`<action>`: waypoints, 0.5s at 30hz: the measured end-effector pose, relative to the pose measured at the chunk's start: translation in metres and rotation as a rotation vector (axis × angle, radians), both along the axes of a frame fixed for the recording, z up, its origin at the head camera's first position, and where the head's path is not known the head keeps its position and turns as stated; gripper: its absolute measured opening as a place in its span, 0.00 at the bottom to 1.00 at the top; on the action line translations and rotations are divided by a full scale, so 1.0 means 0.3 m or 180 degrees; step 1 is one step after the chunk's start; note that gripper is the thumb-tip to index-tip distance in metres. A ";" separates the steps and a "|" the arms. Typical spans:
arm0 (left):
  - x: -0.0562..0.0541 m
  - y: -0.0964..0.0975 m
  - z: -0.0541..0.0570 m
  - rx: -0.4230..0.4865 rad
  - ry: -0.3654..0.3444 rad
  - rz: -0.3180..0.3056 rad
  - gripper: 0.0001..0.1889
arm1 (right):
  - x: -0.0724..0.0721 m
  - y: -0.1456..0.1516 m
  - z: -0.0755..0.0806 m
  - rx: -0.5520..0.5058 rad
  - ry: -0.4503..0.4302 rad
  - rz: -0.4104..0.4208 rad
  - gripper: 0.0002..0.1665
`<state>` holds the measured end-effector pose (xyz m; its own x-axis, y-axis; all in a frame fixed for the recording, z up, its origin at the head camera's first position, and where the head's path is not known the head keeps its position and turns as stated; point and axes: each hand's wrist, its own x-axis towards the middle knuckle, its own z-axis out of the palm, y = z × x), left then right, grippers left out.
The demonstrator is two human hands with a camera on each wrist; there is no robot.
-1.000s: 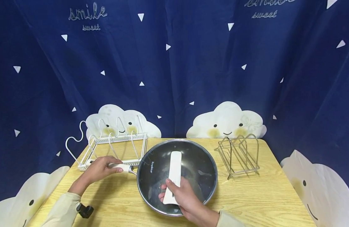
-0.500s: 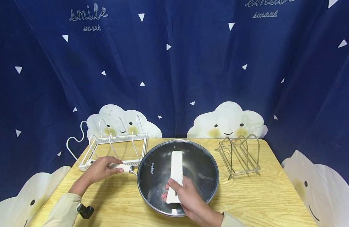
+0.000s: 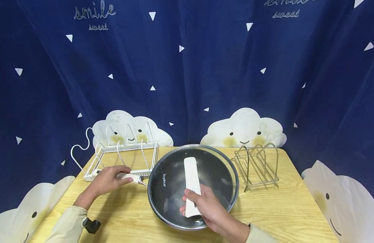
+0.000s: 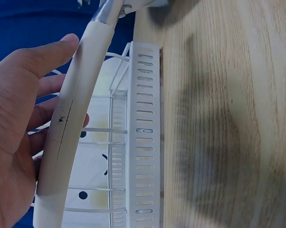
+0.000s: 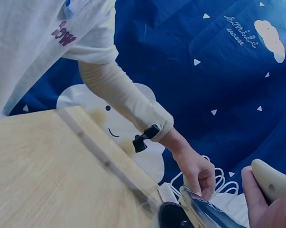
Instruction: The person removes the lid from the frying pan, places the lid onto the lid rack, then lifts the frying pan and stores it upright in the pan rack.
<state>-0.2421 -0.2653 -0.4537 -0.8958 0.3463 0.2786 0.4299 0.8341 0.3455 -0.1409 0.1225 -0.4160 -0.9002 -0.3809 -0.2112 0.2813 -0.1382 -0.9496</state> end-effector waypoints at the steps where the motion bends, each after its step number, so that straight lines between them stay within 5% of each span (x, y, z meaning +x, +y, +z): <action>1: -0.001 0.000 0.000 0.0018 -0.0001 0.0003 0.20 | -0.001 0.008 0.009 0.0009 0.0012 0.0025 0.20; 15: 0.000 0.009 0.001 0.0141 0.0122 -0.0023 0.22 | -0.044 0.179 0.193 0.0483 0.0524 0.0344 0.14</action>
